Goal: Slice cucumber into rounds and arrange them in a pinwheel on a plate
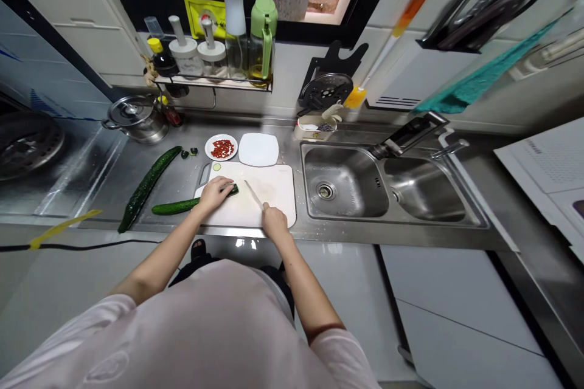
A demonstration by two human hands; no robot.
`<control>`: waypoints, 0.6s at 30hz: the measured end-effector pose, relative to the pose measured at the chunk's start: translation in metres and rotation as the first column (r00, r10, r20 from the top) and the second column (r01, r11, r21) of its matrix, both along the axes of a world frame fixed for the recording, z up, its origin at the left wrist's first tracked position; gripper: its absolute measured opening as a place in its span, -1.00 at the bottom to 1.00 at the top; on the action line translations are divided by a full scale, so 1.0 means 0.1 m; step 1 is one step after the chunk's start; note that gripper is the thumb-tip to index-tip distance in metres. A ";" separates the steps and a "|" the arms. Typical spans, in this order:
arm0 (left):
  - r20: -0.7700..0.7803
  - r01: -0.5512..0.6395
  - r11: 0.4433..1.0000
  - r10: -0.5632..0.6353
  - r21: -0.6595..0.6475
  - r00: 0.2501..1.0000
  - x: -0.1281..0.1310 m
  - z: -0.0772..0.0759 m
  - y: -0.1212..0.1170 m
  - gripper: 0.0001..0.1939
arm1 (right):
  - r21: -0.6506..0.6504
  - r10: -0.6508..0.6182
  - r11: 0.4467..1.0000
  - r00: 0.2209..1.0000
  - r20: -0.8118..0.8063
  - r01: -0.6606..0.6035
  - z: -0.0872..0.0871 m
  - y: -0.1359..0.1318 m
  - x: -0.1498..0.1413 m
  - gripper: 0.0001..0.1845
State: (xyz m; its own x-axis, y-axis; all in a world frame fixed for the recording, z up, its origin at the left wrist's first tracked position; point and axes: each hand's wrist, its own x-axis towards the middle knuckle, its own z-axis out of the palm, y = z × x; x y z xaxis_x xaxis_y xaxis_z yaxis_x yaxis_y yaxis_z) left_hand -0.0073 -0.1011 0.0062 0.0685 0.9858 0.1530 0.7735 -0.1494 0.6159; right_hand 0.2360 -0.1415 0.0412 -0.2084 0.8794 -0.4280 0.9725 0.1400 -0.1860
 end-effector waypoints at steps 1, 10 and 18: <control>0.037 -0.035 0.999 0.034 0.013 0.999 0.00 0.01 0.00 -0.71 | 0.022 -0.009 1.000 1.000 0.028 0.009 0.02 0.01 0.02 -0.71; 0.334 -0.171 0.985 0.164 -0.008 0.928 -0.05 0.16 0.09 -0.67 | 0.273 -0.058 0.961 0.998 0.010 0.053 0.16 0.09 0.11 -0.69; 0.280 0.053 0.997 -0.034 -0.063 0.959 0.04 0.53 0.04 -0.63 | 0.624 0.032 0.781 0.999 -0.028 -0.008 0.00 0.08 0.11 -0.62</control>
State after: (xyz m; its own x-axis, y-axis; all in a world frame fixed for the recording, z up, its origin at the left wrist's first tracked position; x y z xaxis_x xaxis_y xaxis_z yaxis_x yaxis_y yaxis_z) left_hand -0.0033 -0.0967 0.0596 0.0761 0.9917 0.1034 0.5637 -0.1283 0.8159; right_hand 0.2468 -0.1335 0.0409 -0.2332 0.9472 0.2203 0.9628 0.2567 -0.0847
